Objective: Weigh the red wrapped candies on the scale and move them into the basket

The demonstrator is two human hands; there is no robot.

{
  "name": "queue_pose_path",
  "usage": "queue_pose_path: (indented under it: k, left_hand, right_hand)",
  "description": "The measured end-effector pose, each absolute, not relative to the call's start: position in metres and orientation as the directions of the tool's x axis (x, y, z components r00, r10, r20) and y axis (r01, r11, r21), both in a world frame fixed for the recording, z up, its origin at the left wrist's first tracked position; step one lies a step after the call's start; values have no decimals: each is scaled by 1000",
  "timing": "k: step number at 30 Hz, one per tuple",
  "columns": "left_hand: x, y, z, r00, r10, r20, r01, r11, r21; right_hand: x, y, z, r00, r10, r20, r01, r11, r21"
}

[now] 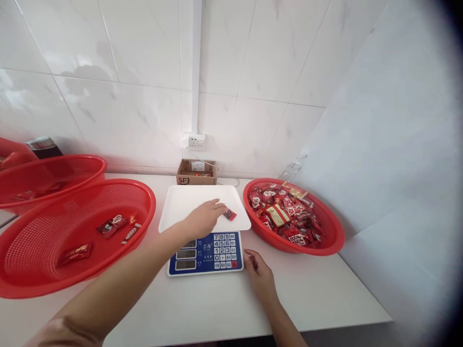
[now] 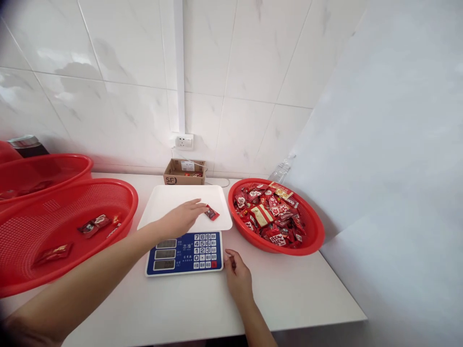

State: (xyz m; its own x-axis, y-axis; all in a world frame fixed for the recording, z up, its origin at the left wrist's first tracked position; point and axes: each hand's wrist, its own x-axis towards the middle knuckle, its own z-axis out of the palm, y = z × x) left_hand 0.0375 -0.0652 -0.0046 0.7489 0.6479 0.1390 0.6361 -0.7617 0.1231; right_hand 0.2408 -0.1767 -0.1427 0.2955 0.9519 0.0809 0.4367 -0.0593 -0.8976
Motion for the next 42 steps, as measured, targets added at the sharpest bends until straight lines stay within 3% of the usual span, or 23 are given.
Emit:
queue_pose_path:
  k: [6,12,19,23,26,32,38,42]
  left_hand:
    - [75,-42,-15,803,595,48,592,-804,66]
    - [72,-42,-16,727,685,35,684,-728,48]
    - [39,-65,-2,623,756,199,756,-648,96]
    - [-9,-92,11,424,785,451,782,-569,255]
    - [-54,-113,14,240,794,559,827,-469,310]
    - [-125,-150,1,-81,866,494,933,-109,343]
    - [-158,-166,-19,-227,856,464,942,72,328]
    - [-167,-166,-24,-229,856,463,948,87,307]
  right_hand:
    - [239,-178,-140,301,949,98,430,-44,-902]
    - [239,-178,-141,307,948,77,416,-61,-908]
    - [241,-177,-145,283,955,91,414,-36,-909]
    - [242,-178,-144,287,954,90,441,-48,-896]
    - [242,-177,-143,288,954,87,445,-53,-894]
    - [243,-176,-145,300,949,95,436,-47,-898]
    - [242,-175,-145,298,951,78,446,-66,-892]
    - [242,-175,-145,293,954,65,453,-79,-888]
